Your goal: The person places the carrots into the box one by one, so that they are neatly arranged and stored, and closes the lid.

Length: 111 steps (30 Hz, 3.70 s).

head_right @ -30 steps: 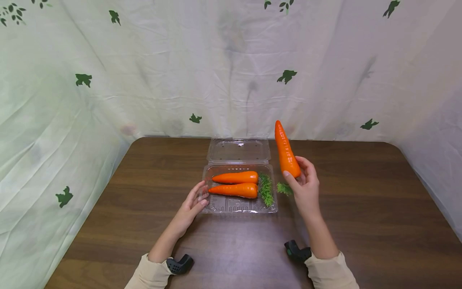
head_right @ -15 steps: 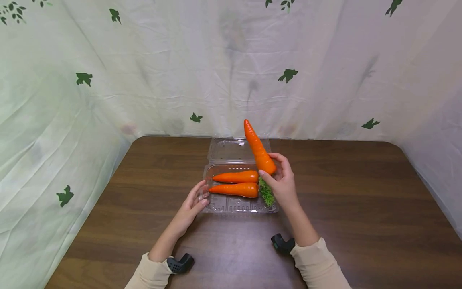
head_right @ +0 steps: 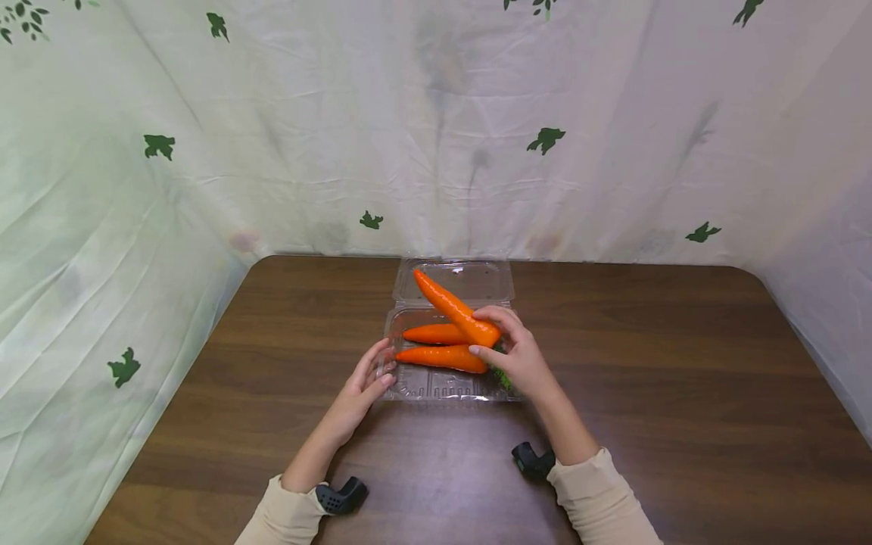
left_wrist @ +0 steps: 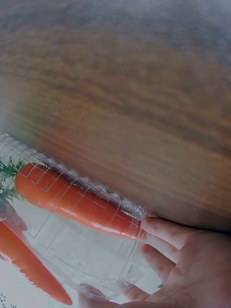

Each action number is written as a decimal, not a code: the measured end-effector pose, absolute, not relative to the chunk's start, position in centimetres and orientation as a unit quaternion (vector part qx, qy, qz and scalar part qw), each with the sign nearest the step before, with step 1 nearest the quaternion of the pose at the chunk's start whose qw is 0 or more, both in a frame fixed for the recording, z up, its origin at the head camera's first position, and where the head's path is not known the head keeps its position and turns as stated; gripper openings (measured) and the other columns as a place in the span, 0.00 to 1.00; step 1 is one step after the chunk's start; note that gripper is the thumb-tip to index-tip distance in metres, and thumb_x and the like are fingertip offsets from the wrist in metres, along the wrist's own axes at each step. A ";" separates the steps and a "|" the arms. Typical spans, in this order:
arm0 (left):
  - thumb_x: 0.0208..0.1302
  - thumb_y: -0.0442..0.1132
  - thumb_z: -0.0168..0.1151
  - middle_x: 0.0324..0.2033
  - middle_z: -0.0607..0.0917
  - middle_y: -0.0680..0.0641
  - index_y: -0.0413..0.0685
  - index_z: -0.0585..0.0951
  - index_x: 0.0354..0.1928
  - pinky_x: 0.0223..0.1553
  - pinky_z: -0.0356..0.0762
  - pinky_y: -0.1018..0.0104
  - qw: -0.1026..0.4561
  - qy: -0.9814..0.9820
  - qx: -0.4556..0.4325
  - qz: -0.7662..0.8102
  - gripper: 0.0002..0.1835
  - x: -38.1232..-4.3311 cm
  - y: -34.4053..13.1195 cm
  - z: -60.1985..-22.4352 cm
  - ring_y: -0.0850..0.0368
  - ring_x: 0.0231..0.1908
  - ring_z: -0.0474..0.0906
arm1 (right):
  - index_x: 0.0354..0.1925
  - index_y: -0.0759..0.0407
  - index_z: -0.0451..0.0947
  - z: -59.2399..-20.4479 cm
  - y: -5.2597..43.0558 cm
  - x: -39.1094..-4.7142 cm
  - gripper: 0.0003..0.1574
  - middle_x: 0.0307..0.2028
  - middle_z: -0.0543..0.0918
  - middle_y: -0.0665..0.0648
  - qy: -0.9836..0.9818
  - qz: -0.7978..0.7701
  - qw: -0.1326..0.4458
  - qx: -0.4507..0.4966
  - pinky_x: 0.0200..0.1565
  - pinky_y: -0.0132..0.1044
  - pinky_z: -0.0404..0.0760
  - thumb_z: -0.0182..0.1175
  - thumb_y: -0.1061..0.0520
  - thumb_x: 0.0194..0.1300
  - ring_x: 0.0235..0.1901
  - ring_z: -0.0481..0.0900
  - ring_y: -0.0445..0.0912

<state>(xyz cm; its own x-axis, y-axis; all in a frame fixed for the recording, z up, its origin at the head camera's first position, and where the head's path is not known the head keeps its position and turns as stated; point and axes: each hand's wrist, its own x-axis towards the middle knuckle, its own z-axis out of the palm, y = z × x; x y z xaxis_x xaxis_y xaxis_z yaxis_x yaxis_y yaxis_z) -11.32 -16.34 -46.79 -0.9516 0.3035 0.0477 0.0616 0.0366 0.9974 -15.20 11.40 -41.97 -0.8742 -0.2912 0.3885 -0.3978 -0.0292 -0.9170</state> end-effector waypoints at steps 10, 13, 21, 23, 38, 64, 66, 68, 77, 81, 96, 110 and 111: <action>0.66 0.33 0.49 0.64 0.54 0.35 0.47 0.52 0.68 0.57 0.58 0.48 0.091 0.712 0.131 0.683 0.31 -11.1 -16.3 -45.9 0.40 0.61 0.56 | 0.48 0.74 0.71 -40.4 11.2 -14.4 0.24 0.50 0.70 0.69 -0.719 0.631 -0.019 0.289 0.47 0.31 0.71 0.61 0.76 0.49 0.49 0.69 0.44; 0.66 0.33 0.49 0.64 0.54 0.35 0.46 0.51 0.68 0.57 0.59 0.49 0.091 0.717 0.133 0.678 0.30 -11.0 -16.2 -45.8 0.39 0.61 0.56 | 0.48 0.74 0.71 -40.5 11.2 -14.4 0.24 0.50 0.71 0.69 -0.719 0.627 -0.040 0.297 0.46 0.31 0.72 0.61 0.76 0.49 0.49 0.70 0.43; 0.66 0.35 0.50 0.64 0.55 0.37 0.50 0.52 0.68 0.57 0.59 0.50 0.085 0.719 0.131 0.678 0.30 -11.0 -16.1 -46.1 0.41 0.61 0.57 | 0.48 0.73 0.72 -40.0 11.4 -14.2 0.20 0.49 0.73 0.67 -0.737 0.593 -0.087 0.313 0.41 0.38 0.74 0.57 0.73 0.55 0.45 0.70 0.47; 0.66 0.33 0.49 0.64 0.55 0.35 0.47 0.51 0.68 0.57 0.58 0.49 0.091 0.718 0.130 0.678 0.30 -10.8 -16.0 -45.2 0.39 0.61 0.56 | 0.48 0.72 0.72 -39.9 11.5 -14.2 0.18 0.48 0.74 0.67 -0.740 0.583 -0.086 0.323 0.43 0.38 0.73 0.57 0.73 0.56 0.47 0.70 0.49; 0.66 0.32 0.48 0.64 0.53 0.35 0.42 0.49 0.68 0.57 0.58 0.50 0.096 0.716 0.128 0.679 0.31 -10.6 -15.8 -44.8 0.39 0.61 0.55 | 0.52 0.59 0.71 -42.6 12.6 -14.9 0.22 0.48 0.73 0.57 -0.747 0.568 -0.119 0.324 0.44 0.36 0.72 0.61 0.63 0.57 0.42 0.70 0.50; 0.66 0.32 0.48 0.64 0.54 0.36 0.48 0.51 0.68 0.57 0.60 0.52 0.105 0.702 0.124 0.694 0.31 -11.4 -16.3 -46.7 0.41 0.61 0.56 | 0.46 0.58 0.75 -41.9 12.3 -14.3 0.22 0.46 0.73 0.55 -0.819 0.464 -0.117 0.317 0.43 0.41 0.72 0.66 0.56 0.52 0.44 0.68 0.48; 0.66 0.33 0.49 0.65 0.55 0.38 0.51 0.52 0.68 0.57 0.61 0.54 0.101 0.703 0.126 0.692 0.31 -11.5 -16.4 -47.2 0.42 0.61 0.56 | 0.46 0.56 0.75 -42.2 12.4 -14.4 0.22 0.46 0.73 0.54 -0.820 0.460 -0.122 0.317 0.42 0.41 0.73 0.66 0.53 0.52 0.44 0.68 0.48; 0.66 0.35 0.49 0.65 0.55 0.38 0.52 0.52 0.68 0.56 0.61 0.55 0.097 0.707 0.130 0.688 0.30 -11.5 -16.4 -47.4 0.43 0.61 0.57 | 0.46 0.55 0.75 -42.4 12.4 -14.5 0.22 0.46 0.73 0.54 -0.821 0.457 -0.122 0.319 0.41 0.42 0.73 0.65 0.50 0.53 0.43 0.68 0.48; 0.66 0.38 0.51 0.65 0.56 0.39 0.54 0.53 0.68 0.56 0.62 0.55 0.092 0.710 0.129 0.686 0.31 -11.5 -16.4 -47.7 0.44 0.61 0.57 | 0.46 0.56 0.75 -42.6 12.5 -14.6 0.15 0.44 0.77 0.50 -0.808 0.469 -0.126 0.334 0.45 0.45 0.71 0.59 0.53 0.60 0.43 0.71 0.46; 0.66 0.38 0.51 0.64 0.56 0.39 0.54 0.53 0.68 0.56 0.62 0.55 0.093 0.710 0.132 0.686 0.30 -11.5 -16.4 -47.5 0.44 0.61 0.57 | 0.47 0.58 0.74 -42.6 12.6 -14.6 0.16 0.44 0.77 0.52 -0.803 0.478 -0.134 0.329 0.44 0.45 0.71 0.59 0.55 0.60 0.42 0.71 0.46; 0.67 0.31 0.47 0.64 0.53 0.33 0.43 0.50 0.68 0.56 0.60 0.51 0.105 0.712 0.119 0.684 0.30 -10.6 -15.9 -44.6 0.38 0.61 0.55 | 0.53 0.69 0.68 -41.7 12.8 -14.5 0.21 0.49 0.73 0.66 -0.747 0.592 -0.063 0.295 0.51 0.50 0.69 0.56 0.64 0.61 0.49 0.71 0.58; 0.66 0.32 0.47 0.61 0.60 0.32 0.35 0.54 0.65 0.54 0.65 0.60 0.020 0.723 0.056 0.688 0.27 -12.4 -16.0 -43.2 0.40 0.59 0.60 | 0.57 0.72 0.61 -40.5 14.3 -15.8 0.25 0.52 0.70 0.69 -0.712 0.674 0.110 0.162 0.53 0.30 0.67 0.52 0.70 0.62 0.52 0.69 0.52; 0.66 0.32 0.48 0.61 0.60 0.32 0.35 0.56 0.64 0.54 0.65 0.58 0.015 0.722 0.052 0.690 0.26 -12.8 -16.1 -43.2 0.40 0.59 0.60 | 0.57 0.72 0.61 -40.3 14.4 -15.9 0.25 0.52 0.70 0.68 -0.714 0.673 0.117 0.153 0.53 0.30 0.67 0.52 0.70 0.62 0.52 0.69 0.51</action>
